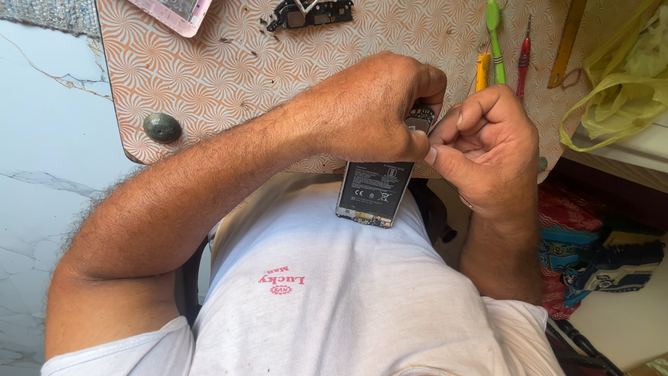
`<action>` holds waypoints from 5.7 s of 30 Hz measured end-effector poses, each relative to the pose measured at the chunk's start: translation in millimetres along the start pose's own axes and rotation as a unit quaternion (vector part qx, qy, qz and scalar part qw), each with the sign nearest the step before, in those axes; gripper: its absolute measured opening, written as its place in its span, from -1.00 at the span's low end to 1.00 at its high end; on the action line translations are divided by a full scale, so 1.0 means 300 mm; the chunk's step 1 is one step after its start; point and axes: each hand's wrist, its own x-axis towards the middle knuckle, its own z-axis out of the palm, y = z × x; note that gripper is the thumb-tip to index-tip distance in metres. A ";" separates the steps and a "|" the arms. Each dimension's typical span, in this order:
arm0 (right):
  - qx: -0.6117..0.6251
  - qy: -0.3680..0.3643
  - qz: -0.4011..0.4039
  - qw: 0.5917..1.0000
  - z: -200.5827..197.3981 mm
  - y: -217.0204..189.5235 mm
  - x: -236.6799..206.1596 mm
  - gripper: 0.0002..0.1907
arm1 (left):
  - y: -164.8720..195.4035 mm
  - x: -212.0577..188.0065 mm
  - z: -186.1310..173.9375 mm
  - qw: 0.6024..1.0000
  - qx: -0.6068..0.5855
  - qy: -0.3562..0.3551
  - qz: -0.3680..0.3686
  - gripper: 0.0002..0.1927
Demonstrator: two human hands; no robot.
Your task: The person disassembles a pink smartphone, removes the back cover, and uses a red screwdriver to unscrew internal components. They then handle a small ribbon cable and attempt to reconnect it to the motherboard. The phone remains partially disassembled on the table.
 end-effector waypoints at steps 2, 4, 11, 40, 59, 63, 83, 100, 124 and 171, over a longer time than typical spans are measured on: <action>0.005 0.001 0.000 1.000 0.002 -0.001 0.000 -0.62 | 0.002 -0.001 0.000 1.000 0.003 0.001 -0.003 -0.64; 0.004 0.000 -0.001 1.000 0.004 -0.003 0.001 -0.62 | 0.004 -0.002 -0.001 1.000 0.004 0.003 -0.002 -0.63; -0.005 -0.002 -0.007 1.000 0.012 -0.010 0.003 -0.63 | 0.008 -0.002 0.002 1.000 0.005 0.012 0.005 -0.60; 0.001 0.019 0.006 1.000 0.011 0.002 -0.005 -0.62 | 0.008 0.000 0.008 0.999 0.011 0.048 0.009 -0.64; -0.024 0.013 0.004 1.000 0.013 -0.012 -0.002 -0.63 | 0.012 0.002 -0.004 1.000 0.008 0.006 -0.028 -0.66; -0.041 0.014 0.006 0.999 0.016 -0.014 -0.004 -0.64 | 0.008 0.005 0.001 0.999 0.014 0.003 -0.034 -0.65; -0.020 -0.003 0.018 1.000 0.002 0.001 -0.011 -0.67 | 0.007 0.004 0.000 1.000 0.021 0.004 -0.016 -0.65; 0.053 0.004 0.035 0.998 -0.006 0.039 -0.016 -0.71 | 0.007 0.003 -0.001 1.000 0.014 0.003 -0.011 -0.65; 0.082 0.003 0.028 0.996 0.000 0.051 -0.018 -0.70 | 0.000 0.003 0.008 1.000 0.007 0.026 0.001 -0.65; 0.100 -0.020 0.013 0.995 -0.003 0.054 0.002 -0.70 | 0.005 0.003 -0.002 0.999 0.010 0.040 0.023 -0.65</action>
